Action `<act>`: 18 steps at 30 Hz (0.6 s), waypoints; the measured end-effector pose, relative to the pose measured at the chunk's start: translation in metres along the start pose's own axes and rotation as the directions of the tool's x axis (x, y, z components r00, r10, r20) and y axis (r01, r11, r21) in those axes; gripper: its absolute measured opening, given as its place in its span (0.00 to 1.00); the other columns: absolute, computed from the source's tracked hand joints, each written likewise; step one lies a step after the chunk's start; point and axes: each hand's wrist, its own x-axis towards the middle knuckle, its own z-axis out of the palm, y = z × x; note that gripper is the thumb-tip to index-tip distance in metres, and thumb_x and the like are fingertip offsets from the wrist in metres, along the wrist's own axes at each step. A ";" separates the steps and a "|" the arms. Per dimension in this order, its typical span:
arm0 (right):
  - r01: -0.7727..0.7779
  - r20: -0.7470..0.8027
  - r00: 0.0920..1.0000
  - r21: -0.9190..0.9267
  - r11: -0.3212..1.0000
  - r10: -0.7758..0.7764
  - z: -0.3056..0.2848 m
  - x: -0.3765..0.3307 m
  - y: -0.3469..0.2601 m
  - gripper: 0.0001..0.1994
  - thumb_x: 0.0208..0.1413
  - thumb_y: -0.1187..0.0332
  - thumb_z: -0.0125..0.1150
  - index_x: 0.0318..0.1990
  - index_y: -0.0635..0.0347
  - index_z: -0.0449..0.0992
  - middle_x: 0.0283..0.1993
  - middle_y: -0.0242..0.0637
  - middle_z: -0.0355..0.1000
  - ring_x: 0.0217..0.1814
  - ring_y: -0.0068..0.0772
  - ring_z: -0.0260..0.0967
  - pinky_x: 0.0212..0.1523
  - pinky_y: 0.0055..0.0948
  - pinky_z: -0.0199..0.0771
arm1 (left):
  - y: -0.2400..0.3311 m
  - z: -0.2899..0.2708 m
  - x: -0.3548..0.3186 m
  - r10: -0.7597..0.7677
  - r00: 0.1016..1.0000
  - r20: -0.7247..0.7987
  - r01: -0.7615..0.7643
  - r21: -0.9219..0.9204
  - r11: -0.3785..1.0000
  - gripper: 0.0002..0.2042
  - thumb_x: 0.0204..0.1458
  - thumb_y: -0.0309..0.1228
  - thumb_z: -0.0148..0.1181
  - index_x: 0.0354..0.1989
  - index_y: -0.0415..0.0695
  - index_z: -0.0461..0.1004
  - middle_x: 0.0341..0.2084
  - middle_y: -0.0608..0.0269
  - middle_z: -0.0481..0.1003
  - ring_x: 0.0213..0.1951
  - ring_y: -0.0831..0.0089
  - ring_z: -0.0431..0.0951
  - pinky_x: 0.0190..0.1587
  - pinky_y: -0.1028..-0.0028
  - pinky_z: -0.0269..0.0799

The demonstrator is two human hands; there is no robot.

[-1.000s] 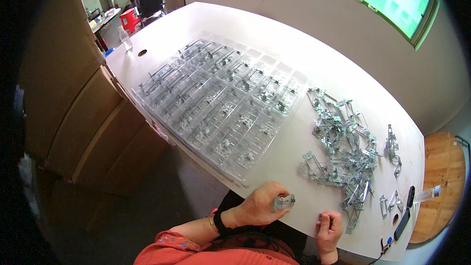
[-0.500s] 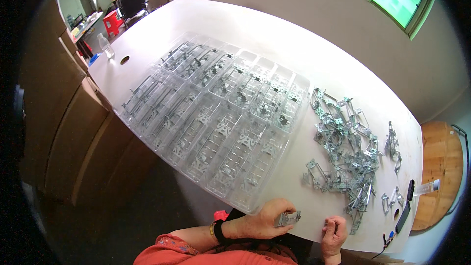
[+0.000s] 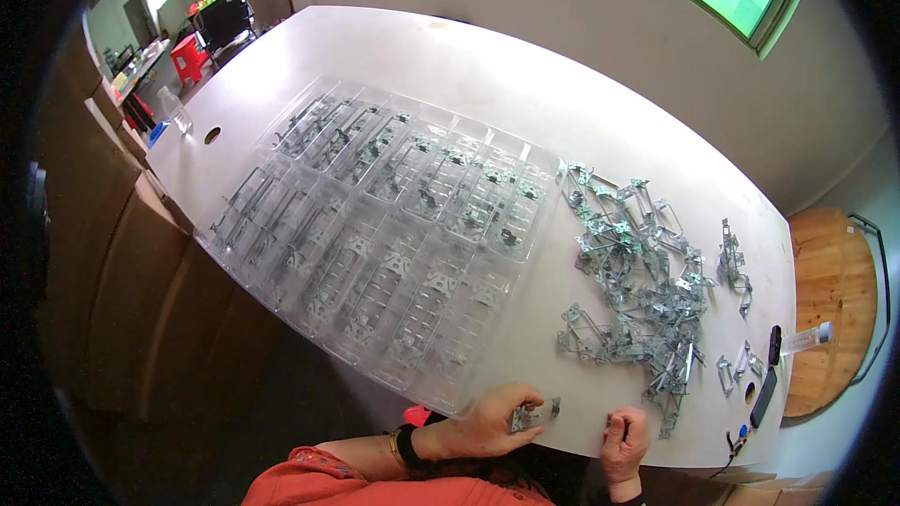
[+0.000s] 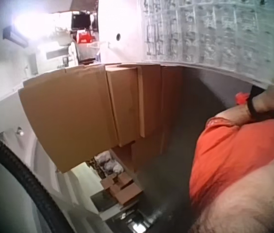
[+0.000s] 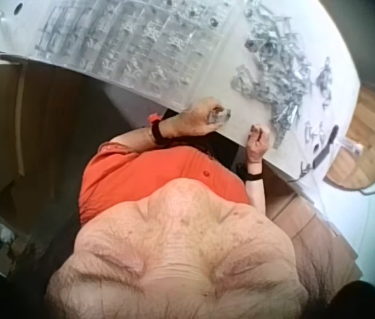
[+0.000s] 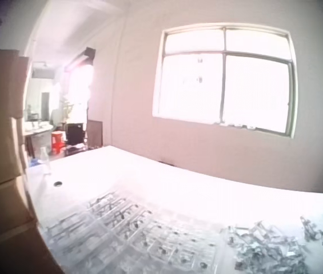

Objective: The person assembles small metal hardware components by hand at a white workbench. They pick up individual metal brackets and clear plastic strips, fit them together, and place the finished units into a clear plastic organizer tray. The process is repeated continuously throughout the video.

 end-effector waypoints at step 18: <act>0.143 -0.012 0.990 0.127 0.981 -0.143 -0.005 0.007 0.006 0.10 0.77 0.64 0.61 0.43 0.60 0.75 0.33 0.42 0.71 0.31 0.44 0.72 0.36 0.41 0.72 | 0.027 0.026 0.004 0.099 0.992 -0.081 -0.050 0.469 0.882 0.19 0.50 0.28 0.79 0.49 0.39 0.78 0.45 0.49 0.76 0.48 0.51 0.80 0.51 0.58 0.78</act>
